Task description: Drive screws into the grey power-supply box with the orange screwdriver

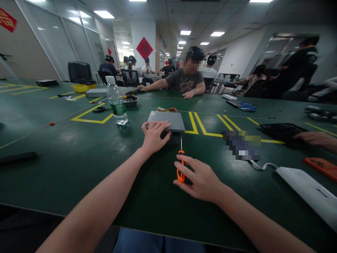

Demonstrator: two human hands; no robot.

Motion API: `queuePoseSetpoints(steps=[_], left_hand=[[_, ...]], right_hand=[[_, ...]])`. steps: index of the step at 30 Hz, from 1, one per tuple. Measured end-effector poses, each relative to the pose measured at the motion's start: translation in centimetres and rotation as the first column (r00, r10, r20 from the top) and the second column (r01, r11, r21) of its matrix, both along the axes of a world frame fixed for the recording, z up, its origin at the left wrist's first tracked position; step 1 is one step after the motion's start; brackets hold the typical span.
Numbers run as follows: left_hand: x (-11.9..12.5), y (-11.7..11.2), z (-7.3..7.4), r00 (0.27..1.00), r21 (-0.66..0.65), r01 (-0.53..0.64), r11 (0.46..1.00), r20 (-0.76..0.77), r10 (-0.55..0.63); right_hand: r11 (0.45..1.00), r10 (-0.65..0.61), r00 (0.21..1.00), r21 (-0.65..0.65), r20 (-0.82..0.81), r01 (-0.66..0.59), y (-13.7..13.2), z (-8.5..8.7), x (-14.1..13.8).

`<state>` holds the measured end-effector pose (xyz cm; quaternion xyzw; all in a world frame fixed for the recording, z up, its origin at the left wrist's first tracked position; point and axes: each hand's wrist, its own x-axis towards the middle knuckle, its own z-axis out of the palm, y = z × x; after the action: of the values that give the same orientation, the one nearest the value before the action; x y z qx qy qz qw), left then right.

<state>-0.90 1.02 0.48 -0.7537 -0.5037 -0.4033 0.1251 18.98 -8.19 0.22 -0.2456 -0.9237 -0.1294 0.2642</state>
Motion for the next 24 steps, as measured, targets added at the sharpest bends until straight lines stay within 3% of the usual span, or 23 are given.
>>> queuePoseSetpoints(steps=[6,18,24], left_hand=[[0.14,0.02,-0.09,1.0,0.014,0.011,1.0,0.012,-0.011],[0.48,-0.28,-0.07,1.0,0.02,0.007,1.0,-0.009,-0.007],[0.52,-0.36,-0.19,0.998,0.012,0.005,1.0,0.058,-0.006]], right_hand=[[0.996,0.0,1.0,0.086,-0.029,0.003,0.2,-0.02,-0.76],[0.993,-0.006,1.0,0.117,-0.004,0.006,0.26,0.07,-0.69],[0.995,-0.015,1.0,0.097,0.009,0.014,0.14,-0.08,-0.65]])
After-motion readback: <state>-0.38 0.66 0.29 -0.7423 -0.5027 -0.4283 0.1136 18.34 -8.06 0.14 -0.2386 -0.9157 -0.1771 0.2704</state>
